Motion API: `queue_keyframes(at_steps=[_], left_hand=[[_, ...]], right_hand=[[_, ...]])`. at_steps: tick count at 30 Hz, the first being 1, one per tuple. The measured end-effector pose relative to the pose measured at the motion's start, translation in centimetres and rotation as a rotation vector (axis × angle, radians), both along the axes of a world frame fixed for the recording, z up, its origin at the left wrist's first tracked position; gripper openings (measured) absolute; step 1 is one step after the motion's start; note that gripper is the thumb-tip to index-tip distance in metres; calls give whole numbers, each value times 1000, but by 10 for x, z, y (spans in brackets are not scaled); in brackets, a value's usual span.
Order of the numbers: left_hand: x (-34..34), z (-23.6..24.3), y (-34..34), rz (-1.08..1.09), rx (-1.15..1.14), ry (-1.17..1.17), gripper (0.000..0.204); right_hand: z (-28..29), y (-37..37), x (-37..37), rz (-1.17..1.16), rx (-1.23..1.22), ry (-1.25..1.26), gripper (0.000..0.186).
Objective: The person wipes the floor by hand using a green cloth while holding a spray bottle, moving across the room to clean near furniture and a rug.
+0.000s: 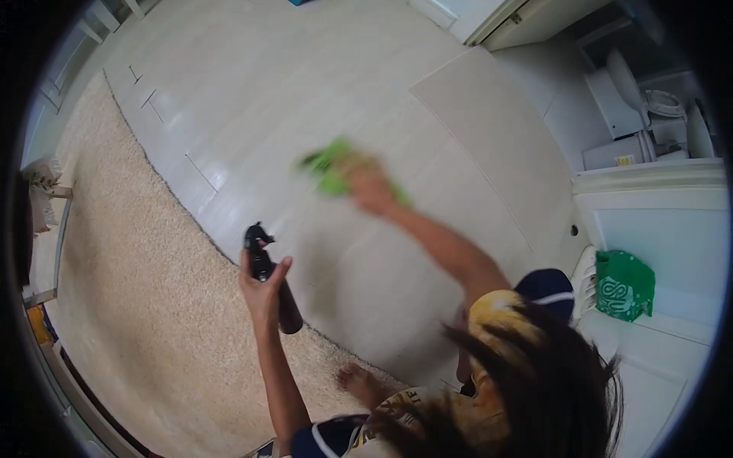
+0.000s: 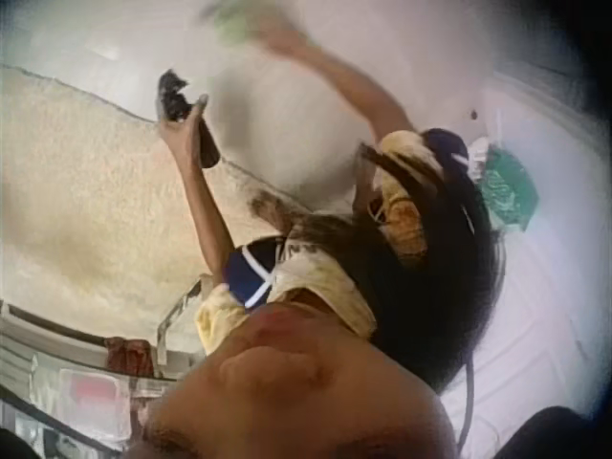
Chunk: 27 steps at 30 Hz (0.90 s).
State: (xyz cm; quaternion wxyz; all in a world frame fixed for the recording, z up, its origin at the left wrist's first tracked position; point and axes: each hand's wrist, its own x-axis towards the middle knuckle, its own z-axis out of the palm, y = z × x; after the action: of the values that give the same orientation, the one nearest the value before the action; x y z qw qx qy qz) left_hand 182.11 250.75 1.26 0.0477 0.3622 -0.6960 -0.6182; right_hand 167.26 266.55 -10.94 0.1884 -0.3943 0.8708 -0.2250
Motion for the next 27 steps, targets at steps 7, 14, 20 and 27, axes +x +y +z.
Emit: queue_keyframes(at_steps=[7, 14, 20, 27], left_hand=[[-10, -35, 98, -364, -56, -193, 66], [6, -27, 95, -258, 102, -125, 69], [24, 20, 37, 176, -190, 73, 60], [14, 33, 37, 196, -204, 213, 75]], right_hand=[[-6, 190, -122, -395, 88, 408, 50], [-25, 178, -177, -536, -32, 526, 62], [-35, 50, -38, -172, -53, 494, 48], [-19, 56, 147, 179, -387, 104, 47]])
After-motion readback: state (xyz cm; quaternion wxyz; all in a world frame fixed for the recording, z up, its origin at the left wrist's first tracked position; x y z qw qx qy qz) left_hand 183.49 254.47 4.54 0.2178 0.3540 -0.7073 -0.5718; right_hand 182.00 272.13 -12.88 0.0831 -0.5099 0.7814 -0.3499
